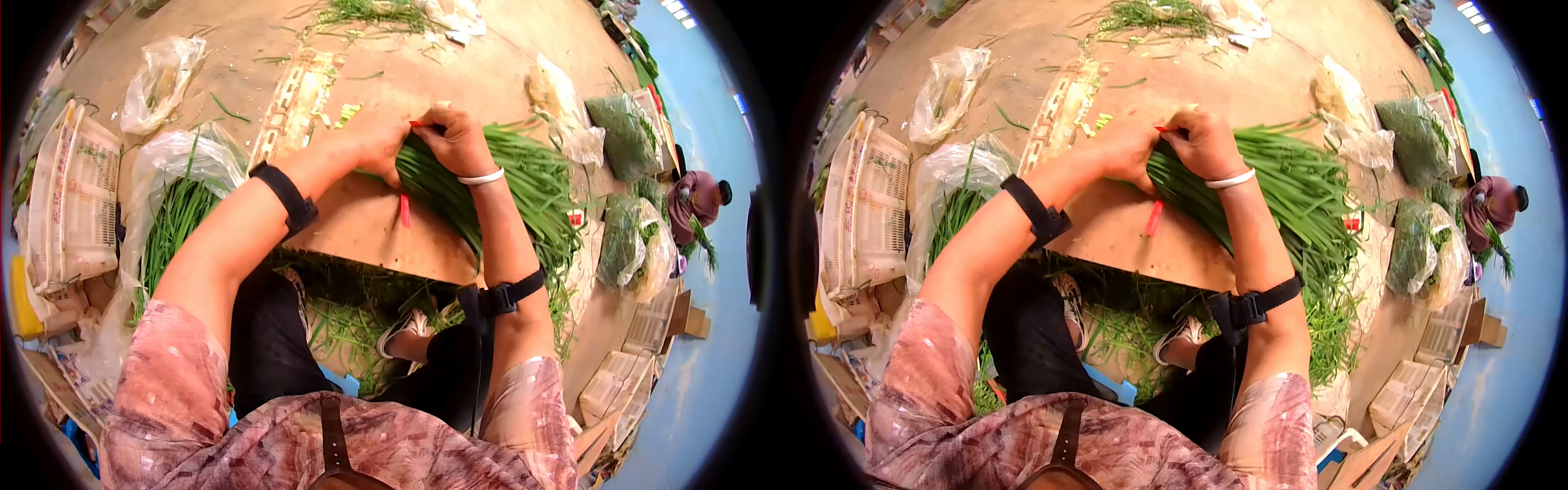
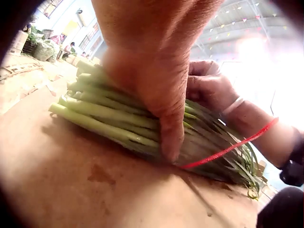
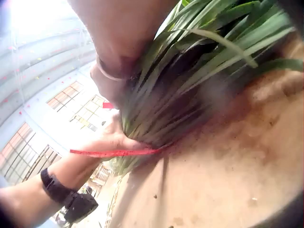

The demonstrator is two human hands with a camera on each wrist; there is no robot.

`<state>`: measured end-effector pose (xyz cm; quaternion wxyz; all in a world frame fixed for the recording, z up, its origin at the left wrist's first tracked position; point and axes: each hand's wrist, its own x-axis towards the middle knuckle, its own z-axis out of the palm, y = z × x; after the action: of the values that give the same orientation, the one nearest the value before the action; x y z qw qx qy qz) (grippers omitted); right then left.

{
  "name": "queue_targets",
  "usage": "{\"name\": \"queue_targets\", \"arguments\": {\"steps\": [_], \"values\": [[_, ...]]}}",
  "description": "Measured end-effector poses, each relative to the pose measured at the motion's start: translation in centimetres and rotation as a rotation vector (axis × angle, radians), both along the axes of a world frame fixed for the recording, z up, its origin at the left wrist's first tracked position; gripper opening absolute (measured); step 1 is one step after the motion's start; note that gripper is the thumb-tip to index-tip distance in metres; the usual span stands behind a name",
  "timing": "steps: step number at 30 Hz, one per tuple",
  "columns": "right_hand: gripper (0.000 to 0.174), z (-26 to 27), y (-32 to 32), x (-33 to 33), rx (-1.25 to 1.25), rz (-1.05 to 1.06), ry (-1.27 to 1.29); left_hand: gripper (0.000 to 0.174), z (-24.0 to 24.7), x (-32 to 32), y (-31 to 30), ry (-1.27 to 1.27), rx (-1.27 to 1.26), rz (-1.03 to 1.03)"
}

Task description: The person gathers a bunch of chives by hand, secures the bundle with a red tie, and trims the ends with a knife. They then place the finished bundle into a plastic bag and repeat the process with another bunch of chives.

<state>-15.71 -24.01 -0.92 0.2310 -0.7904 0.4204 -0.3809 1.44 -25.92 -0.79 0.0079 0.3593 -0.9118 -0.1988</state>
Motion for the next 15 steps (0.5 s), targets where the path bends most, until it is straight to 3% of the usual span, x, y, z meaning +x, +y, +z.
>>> {"name": "queue_targets", "arguments": {"steps": [1, 4, 7, 9, 10, 13, 15], "values": [[0.004, 0.1, 0.9, 0.3, 0.018, -0.007, 0.0, 0.072, -0.1, 0.1, -0.1, 0.021, -0.053, -0.012], [0.011, 2.8, 4.0, 0.9, -0.235, -0.25, 0.135, 0.074, 0.4, 0.0, 0.0, 0.068, -0.119, -0.034], [0.022, 3.5, 9.2, 0.6, -0.072, -0.315, 0.25, 0.08, 0.5, 0.0, 0.0, 0.091, -0.085, -0.037], [0.029, 0.8, 11.9, 1.8, 0.051, -0.316, 0.375, 0.082, 0.5, -0.1, -0.3, 0.087, -0.058, -0.054], [0.03, 0.0, 12.9, 2.8, -0.001, -0.305, 0.45, 0.083, 0.1, -0.2, -0.4, 0.069, -0.045, -0.031], [0.014, -2.2, 11.4, 3.7, -0.237, -0.251, 0.35, 0.084, -0.7, -0.2, -0.5, 0.115, -0.118, -0.032], [0.011, -1.9, 10.5, 3.9, -0.265, -0.288, 0.315, 0.084, 0.0, -0.2, 0.3, 0.102, -0.087, 0.045]]}}
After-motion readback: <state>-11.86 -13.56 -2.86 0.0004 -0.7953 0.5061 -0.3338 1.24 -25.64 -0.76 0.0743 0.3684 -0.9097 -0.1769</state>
